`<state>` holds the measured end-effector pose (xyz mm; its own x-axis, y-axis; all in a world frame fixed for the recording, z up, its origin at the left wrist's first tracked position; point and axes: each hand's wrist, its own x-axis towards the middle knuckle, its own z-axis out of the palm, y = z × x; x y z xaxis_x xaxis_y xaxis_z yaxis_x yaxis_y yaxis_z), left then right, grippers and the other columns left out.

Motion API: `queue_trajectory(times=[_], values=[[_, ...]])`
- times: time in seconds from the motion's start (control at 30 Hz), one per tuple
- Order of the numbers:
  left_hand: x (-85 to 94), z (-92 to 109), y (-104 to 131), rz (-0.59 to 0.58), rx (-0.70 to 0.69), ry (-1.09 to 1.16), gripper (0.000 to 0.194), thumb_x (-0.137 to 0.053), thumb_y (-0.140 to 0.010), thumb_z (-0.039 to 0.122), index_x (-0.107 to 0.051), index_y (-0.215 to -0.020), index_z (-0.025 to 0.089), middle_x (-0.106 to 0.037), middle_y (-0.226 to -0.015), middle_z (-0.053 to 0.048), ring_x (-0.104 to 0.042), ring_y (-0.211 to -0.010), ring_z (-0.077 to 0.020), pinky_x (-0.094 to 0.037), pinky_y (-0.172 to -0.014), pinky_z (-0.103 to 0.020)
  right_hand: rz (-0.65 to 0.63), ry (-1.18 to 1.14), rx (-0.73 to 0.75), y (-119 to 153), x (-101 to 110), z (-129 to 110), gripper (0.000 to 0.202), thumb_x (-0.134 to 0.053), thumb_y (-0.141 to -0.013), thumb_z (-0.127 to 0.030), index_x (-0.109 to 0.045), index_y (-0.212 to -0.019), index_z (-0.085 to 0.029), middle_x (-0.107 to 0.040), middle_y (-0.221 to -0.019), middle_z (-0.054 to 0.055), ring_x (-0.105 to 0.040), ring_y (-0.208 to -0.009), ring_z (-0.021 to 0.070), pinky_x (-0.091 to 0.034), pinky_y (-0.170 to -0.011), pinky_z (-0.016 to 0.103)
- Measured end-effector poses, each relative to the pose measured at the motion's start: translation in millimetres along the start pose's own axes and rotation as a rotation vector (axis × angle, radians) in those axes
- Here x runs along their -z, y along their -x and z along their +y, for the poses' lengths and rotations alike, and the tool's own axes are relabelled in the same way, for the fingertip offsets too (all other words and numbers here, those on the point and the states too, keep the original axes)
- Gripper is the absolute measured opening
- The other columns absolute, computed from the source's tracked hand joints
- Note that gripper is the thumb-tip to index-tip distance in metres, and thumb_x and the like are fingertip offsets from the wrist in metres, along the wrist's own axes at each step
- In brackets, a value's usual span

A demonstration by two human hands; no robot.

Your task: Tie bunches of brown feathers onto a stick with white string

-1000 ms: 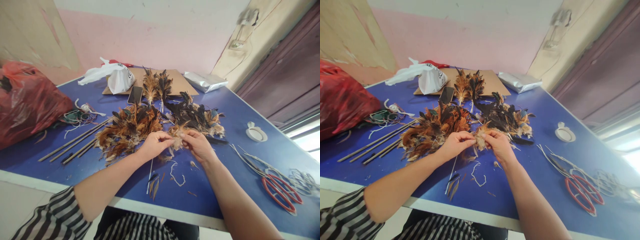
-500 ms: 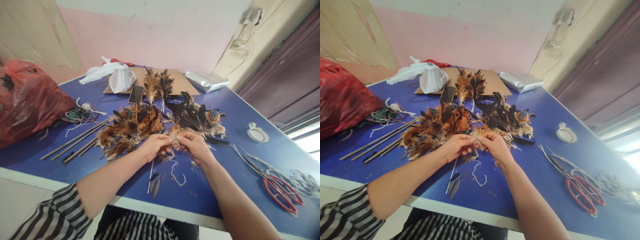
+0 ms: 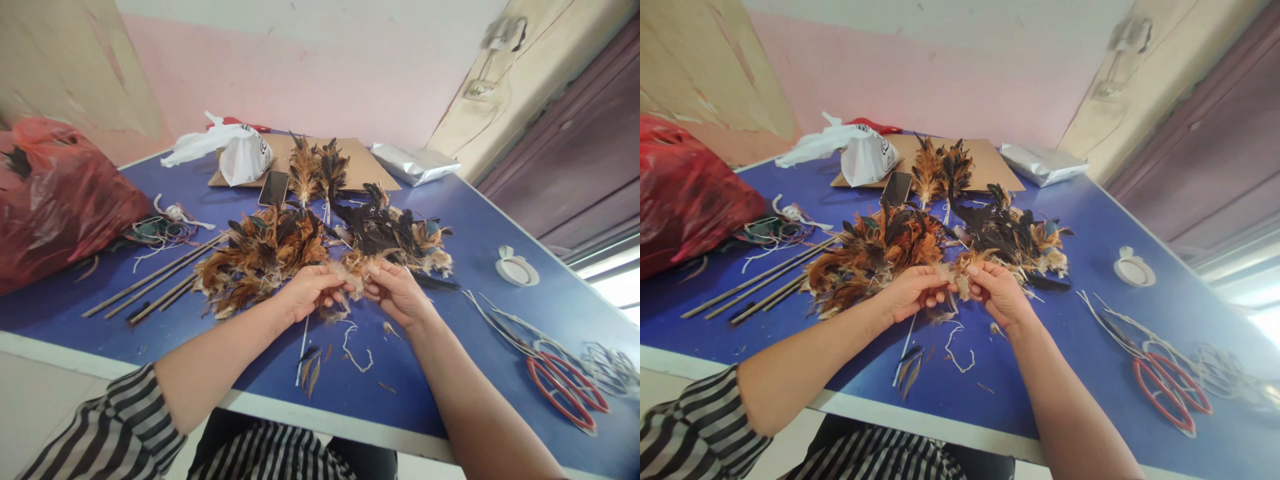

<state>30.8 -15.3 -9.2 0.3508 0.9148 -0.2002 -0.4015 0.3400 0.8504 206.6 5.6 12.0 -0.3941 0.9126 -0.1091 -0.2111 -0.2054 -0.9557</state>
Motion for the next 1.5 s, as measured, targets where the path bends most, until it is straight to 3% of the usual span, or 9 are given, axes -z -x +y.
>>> queue_trajectory(times=[0.13, 0.33, 0.6, 0.73, 1.03, 1.3, 1.4, 1.5], values=[[-0.1, 3.5, 0.6, 0.061, -0.056, -0.116, 0.019, -0.066, -0.066, 0.025, -0.062, -0.075, 0.009, -0.066, -0.081, -0.01, -0.054, -0.049, -0.0055, -0.035, -0.04, -0.014, 0.01, 0.113, 0.023, -0.6, 1.0, 1.7, 0.027, -0.069, -0.063, -0.036, -0.052, -0.059, -0.016, -0.042, -0.049, -0.005, -0.033, -0.044, 0.0057, -0.023, -0.043, 0.021], [-5.6, 4.9, 5.2, -0.016, -0.097, -0.308, 0.026, -0.066, -0.066, 0.032, -0.063, -0.077, 0.009, -0.066, -0.078, -0.01, -0.054, -0.048, -0.0068, -0.036, -0.039, -0.015, 0.07, 0.517, 0.109, -0.2, -5.5, 5.8, 0.023, -0.066, -0.064, -0.037, -0.061, -0.061, -0.015, -0.051, -0.051, -0.003, -0.036, -0.046, 0.0071, -0.027, -0.046, 0.023], [-5.3, 2.1, 3.9, 0.0, -0.05, -0.304, 0.027, -0.069, -0.063, 0.031, -0.062, -0.075, 0.008, -0.066, -0.078, -0.011, -0.057, -0.051, -0.008, -0.038, -0.041, -0.015, 0.059, 0.56, 0.104, 0.4, -4.3, 5.5, 0.027, -0.064, -0.065, -0.041, -0.061, -0.061, -0.015, -0.053, -0.051, -0.002, -0.036, -0.046, 0.0074, -0.027, -0.046, 0.023], [-6.3, 0.1, 3.2, 0.015, -0.123, -0.389, 0.026, -0.066, -0.066, 0.033, -0.061, -0.077, 0.01, -0.066, -0.076, -0.009, -0.057, -0.05, -0.0084, -0.038, -0.039, -0.015, 0.069, 0.642, 0.098, 0.2, -2.9, 4.3, 0.029, -0.064, -0.064, -0.042, -0.062, -0.059, -0.014, -0.049, -0.048, -0.003, -0.033, -0.044, 0.0065, -0.024, -0.044, 0.022], [-11.1, -2.0, 7.6, 0.066, -0.264, -0.561, 0.027, -0.064, -0.068, 0.028, -0.053, -0.089, 0.016, -0.059, -0.058, 0.001, -0.054, -0.045, -0.0087, -0.039, -0.042, -0.017, 0.029, 0.739, 0.074, 1.5, -3.1, 3.2, 0.025, -0.061, -0.067, -0.04, -0.067, -0.065, -0.015, -0.055, -0.053, -0.002, -0.036, -0.046, 0.0069, -0.025, -0.046, 0.023], [-6.6, -0.7, 6.9, -0.018, -0.239, -0.611, 0.038, -0.064, -0.067, 0.024, -0.05, -0.101, 0.016, -0.058, -0.059, 0.002, -0.053, -0.046, -0.0087, -0.038, -0.043, -0.017, -0.147, 0.56, -0.078, 0.4, 1.7, 6.6, 0.024, -0.064, -0.066, -0.039, -0.06, -0.064, -0.015, -0.046, -0.047, -0.005, -0.035, -0.042, 0.0054, -0.025, -0.042, 0.021], [-7.3, 2.8, 5.5, -0.01, -0.217, -0.515, 0.041, -0.068, -0.063, 0.023, -0.051, -0.099, 0.015, -0.059, -0.061, 0.001, -0.054, -0.05, -0.0089, -0.04, -0.044, -0.017, -0.113, 0.313, -0.126, -0.5, 0.2, 6.8, 0.026, -0.067, -0.064, -0.036, -0.054, -0.061, -0.015, -0.043, -0.045, -0.006, -0.032, -0.04, 0.004, -0.021, -0.039, 0.019], [-8.5, 5.4, 4.5, 0.06, -0.198, -0.387, 0.033, -0.069, -0.062, 0.026, -0.056, -0.09, 0.012, -0.063, -0.067, -0.003, -0.055, -0.052, -0.0081, -0.042, -0.047, -0.018, -0.015, 0.057, -0.078, -2.1, -1.0, 5.6, 0.027, -0.071, -0.062, -0.033, -0.051, -0.061, -0.015, -0.038, -0.044, -0.008, -0.026, -0.038, 0.0021, -0.016, -0.038, 0.017]])
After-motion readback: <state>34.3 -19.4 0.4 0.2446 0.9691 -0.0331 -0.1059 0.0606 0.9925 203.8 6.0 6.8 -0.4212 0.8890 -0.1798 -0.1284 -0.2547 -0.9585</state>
